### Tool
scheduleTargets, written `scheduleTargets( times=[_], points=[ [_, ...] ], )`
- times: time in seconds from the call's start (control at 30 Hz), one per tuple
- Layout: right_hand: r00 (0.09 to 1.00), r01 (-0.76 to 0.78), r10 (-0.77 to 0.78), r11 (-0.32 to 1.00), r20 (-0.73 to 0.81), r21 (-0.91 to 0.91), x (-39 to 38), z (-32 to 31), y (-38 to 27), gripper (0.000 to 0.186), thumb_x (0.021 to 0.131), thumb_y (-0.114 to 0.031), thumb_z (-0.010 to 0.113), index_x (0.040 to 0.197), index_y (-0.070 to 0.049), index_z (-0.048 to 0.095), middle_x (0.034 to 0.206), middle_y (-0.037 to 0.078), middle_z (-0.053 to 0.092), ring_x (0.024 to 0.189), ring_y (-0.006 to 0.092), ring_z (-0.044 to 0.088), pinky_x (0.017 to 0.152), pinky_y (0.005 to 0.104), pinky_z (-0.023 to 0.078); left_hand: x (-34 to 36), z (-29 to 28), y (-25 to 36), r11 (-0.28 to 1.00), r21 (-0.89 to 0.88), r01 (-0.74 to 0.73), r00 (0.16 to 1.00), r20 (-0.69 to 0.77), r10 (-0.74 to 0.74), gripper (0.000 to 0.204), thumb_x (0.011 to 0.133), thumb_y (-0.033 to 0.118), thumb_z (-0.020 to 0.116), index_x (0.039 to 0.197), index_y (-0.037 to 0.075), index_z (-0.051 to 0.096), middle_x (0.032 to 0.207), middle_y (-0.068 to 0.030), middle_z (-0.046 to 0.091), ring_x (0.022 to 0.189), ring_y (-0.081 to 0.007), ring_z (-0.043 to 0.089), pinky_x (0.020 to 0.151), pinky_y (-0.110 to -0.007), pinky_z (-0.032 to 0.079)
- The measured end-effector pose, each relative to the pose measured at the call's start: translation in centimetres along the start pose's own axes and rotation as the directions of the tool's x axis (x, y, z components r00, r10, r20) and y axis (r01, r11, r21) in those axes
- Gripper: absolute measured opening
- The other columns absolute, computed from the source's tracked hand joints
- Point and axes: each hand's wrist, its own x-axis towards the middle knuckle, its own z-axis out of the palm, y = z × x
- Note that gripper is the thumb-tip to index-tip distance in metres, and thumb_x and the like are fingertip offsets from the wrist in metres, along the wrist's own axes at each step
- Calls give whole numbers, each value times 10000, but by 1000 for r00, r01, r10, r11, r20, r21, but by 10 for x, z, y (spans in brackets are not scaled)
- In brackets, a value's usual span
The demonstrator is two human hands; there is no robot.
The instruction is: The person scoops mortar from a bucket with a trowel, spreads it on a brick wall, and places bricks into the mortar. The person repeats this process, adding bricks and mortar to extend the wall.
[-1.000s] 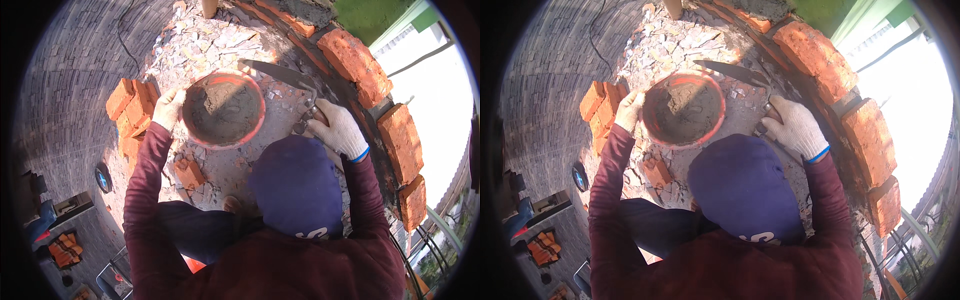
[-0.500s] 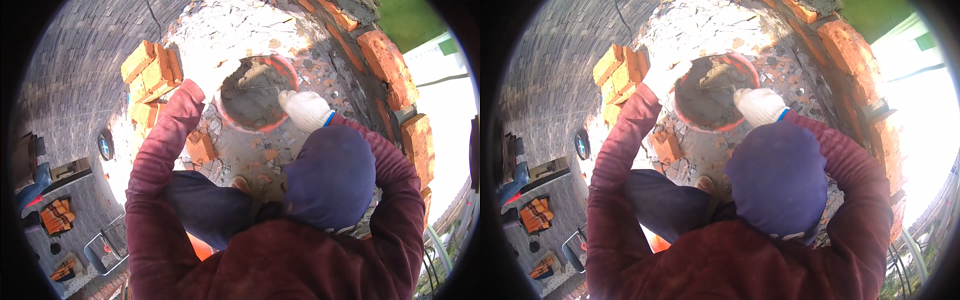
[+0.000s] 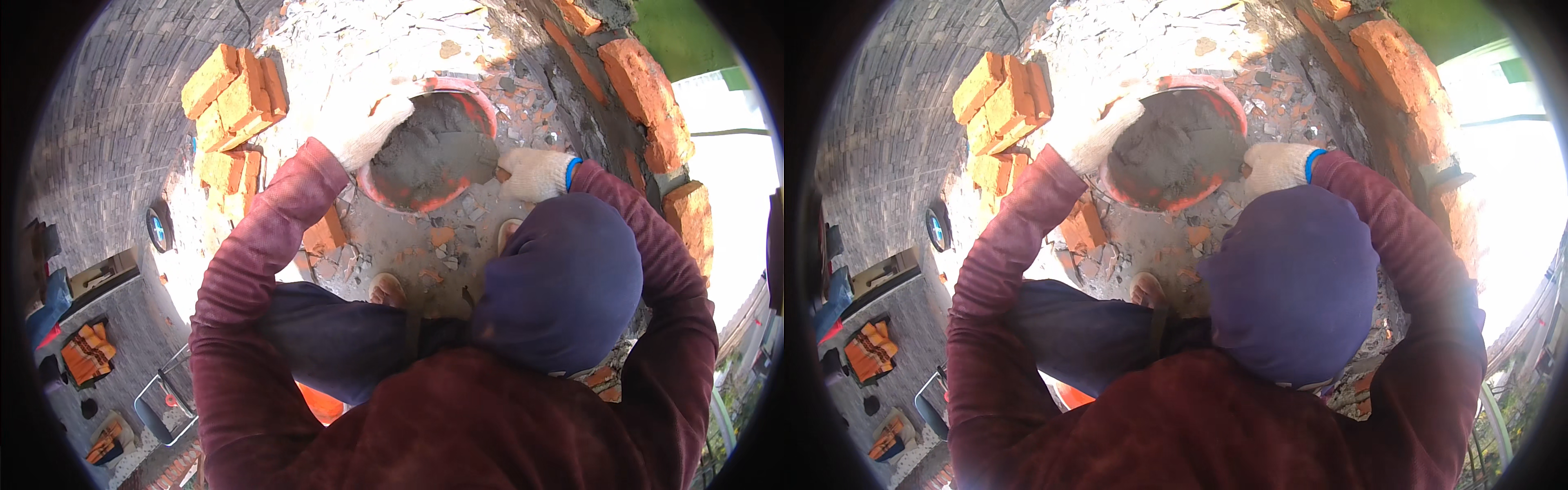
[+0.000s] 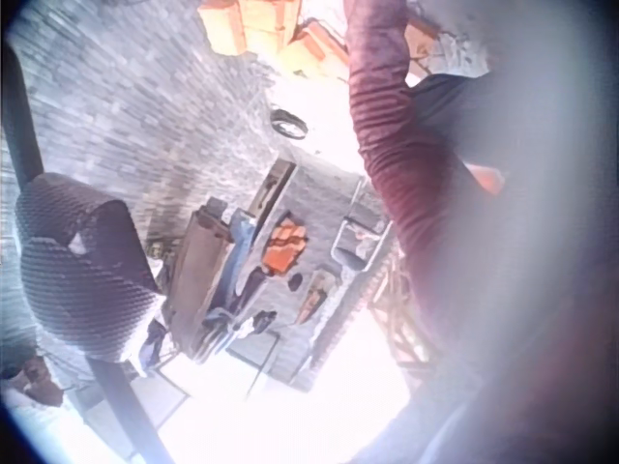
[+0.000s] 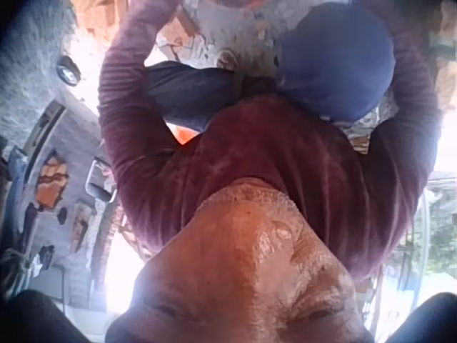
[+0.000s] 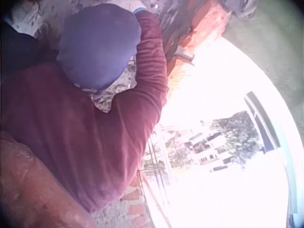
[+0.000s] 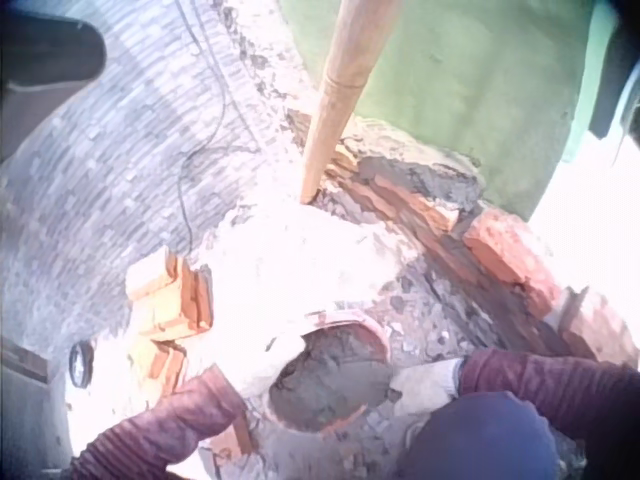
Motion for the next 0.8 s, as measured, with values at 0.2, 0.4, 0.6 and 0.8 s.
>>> scheduleTargets(
  times=[0.2,0.4,0.6,0.8],
  points=[
    [921,386,-388,917,-4,-95,26,43,15,336,828,-234,639,1016,44,619,911,206,684,850,347,703,721,446,552,2,-10,2,953,-116,280,959,82,-272,361,997,252,647,1301,67,705,1135,-78,732,1055,-172,647,953,-343,516],
    [980,83,-157,879,121,469,2,20,-44,241,842,-170,649,972,33,658,768,120,642,695,236,652,627,388,519,2,6,17,969,-147,198,976,-64,-209,326,1005,293,638,1232,79,734,1082,-82,738,976,-178,654,882,-343,528],
    [929,267,-366,587,-44,764,0,26,-2,263,877,-192,645,1038,15,625,701,55,599,575,139,550,542,330,458,11,-3,-12,935,-104,339,931,-103,-349,258,1010,189,666,1171,-7,713,1030,-24,705,944,-104,611,857,-280,505],
    [952,275,-272,560,-140,782,-42,-16,7,264,879,-183,679,1031,33,663,818,52,633,603,126,594,533,296,483,-24,-34,-128,808,-534,247,908,-162,-385,326,1015,241,673,1232,0,704,1083,-49,729,990,-132,642,892,-308,521]
  ],
)
